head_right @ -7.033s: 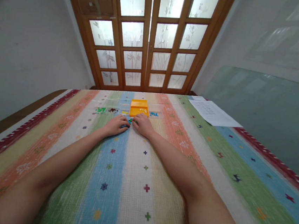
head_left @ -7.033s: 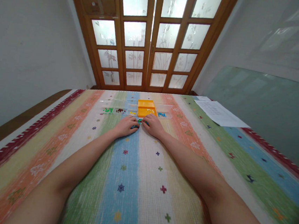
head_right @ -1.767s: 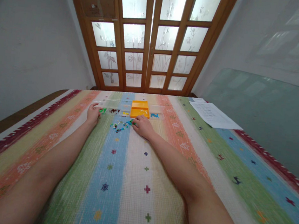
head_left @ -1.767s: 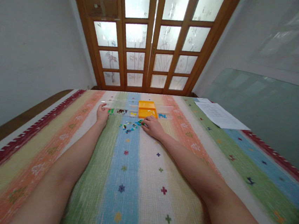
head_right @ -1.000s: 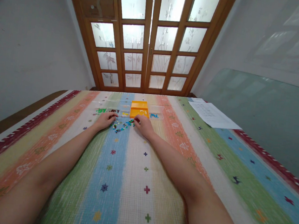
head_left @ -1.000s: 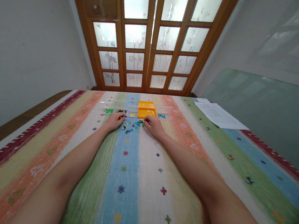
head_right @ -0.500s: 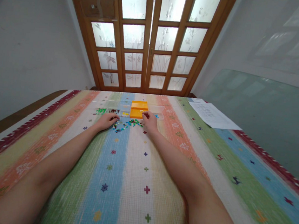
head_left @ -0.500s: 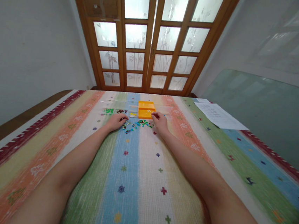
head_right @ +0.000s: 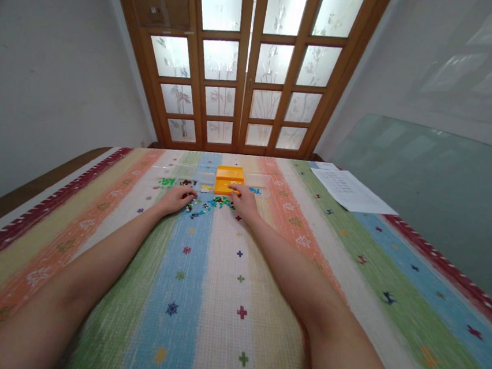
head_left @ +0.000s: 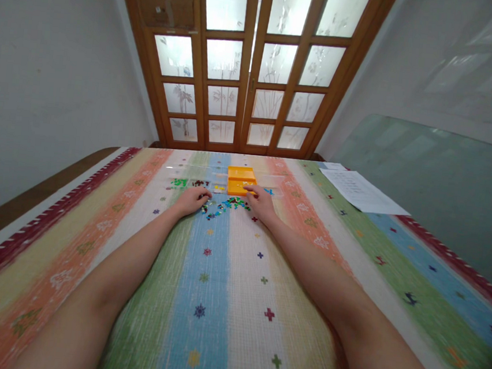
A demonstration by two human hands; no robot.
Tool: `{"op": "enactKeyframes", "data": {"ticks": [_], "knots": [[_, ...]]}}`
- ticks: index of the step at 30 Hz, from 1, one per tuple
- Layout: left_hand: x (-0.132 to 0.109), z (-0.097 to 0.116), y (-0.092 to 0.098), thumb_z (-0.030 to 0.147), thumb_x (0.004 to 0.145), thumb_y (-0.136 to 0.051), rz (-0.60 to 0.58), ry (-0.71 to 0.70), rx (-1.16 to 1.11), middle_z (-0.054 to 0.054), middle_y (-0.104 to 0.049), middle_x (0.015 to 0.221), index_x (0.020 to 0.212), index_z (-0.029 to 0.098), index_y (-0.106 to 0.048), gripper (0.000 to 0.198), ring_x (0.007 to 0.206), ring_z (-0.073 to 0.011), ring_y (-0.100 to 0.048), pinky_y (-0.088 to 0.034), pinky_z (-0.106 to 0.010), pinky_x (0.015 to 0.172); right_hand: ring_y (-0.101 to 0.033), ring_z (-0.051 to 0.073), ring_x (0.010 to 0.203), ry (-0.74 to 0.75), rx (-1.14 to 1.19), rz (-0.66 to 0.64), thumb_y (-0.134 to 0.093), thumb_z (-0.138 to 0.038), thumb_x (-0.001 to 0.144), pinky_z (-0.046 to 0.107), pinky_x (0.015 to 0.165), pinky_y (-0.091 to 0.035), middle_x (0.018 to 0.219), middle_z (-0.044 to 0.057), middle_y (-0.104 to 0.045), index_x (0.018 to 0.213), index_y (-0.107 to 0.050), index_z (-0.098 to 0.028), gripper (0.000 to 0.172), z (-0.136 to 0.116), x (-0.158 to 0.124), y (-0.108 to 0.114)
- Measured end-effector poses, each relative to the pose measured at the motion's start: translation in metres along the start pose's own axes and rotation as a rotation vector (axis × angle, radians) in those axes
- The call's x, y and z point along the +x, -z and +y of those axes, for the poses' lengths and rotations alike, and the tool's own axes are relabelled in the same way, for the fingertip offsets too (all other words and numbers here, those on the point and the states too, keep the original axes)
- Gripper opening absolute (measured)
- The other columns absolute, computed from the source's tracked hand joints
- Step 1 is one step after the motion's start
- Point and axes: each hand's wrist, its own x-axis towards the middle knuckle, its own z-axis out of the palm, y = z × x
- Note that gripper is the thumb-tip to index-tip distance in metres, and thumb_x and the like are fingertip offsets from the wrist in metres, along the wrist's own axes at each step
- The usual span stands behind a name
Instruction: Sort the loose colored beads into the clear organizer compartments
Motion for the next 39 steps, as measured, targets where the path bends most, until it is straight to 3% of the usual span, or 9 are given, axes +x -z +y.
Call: {"op": "enactKeyframes", "data": {"ticks": [5,9,16,29,39], "knots": [[0.001,0.0,-0.002,0.026,0.093,-0.055,0.003,-0.001,-0.009,-0.004,-0.076,0.1,0.101,0.023,-0.077,0.024,0.093,-0.0207,-0.067,-0.051,-0.033,0.092,-0.065,0.024,0.116,0.359,-0.168,-0.333,-0.059,-0.019,0.097,0.045,0.106,-0.05,0.122,0.009,-0.074,0.116,-0.077,-0.024,0.027,-0.025,-0.013,-0.008],[0.001,-0.001,-0.003,0.026,0.093,-0.054,-0.006,-0.006,-0.009,-0.004,-0.075,0.102,0.101,0.023,-0.077,0.024,0.096,-0.0205,-0.067,-0.05,-0.033,0.093,-0.063,0.024,0.124,0.493,-0.259,-0.473,-0.057,-0.019,0.1,0.045,0.111,-0.047,0.128,0.006,-0.073,0.123,-0.076,-0.026,0.03,-0.034,-0.016,-0.014],[0.001,-0.002,-0.006,0.027,0.093,-0.055,-0.005,-0.011,0.013,-0.004,-0.074,0.1,0.1,0.023,-0.077,0.024,0.093,-0.0196,-0.066,-0.05,-0.032,0.092,-0.055,0.026,0.138,0.52,-0.345,-0.484,-0.061,-0.016,0.098,0.05,0.117,-0.043,0.139,0.004,-0.068,0.13,-0.072,-0.03,0.037,-0.037,-0.016,-0.011],[0.002,0.0,-0.005,0.027,0.093,-0.055,-0.016,-0.006,0.019,-0.003,-0.074,0.101,0.1,0.025,-0.077,0.023,0.096,-0.0202,-0.066,-0.05,-0.033,0.094,-0.056,0.027,0.136,0.518,-0.323,-0.472,-0.064,-0.017,0.096,0.051,0.115,-0.044,0.138,0.008,-0.068,0.131,-0.071,-0.029,0.037,-0.043,-0.017,-0.013],[0.003,0.0,-0.005,0.026,0.092,-0.056,-0.019,-0.001,0.016,-0.003,-0.073,0.1,0.1,0.024,-0.077,0.023,0.095,-0.0202,-0.066,-0.05,-0.033,0.092,-0.059,0.026,0.127,0.514,-0.311,-0.436,-0.064,-0.016,0.094,0.048,0.11,-0.047,0.125,0.009,-0.072,0.111,-0.076,-0.025,0.023,-0.039,-0.016,-0.013]]}}
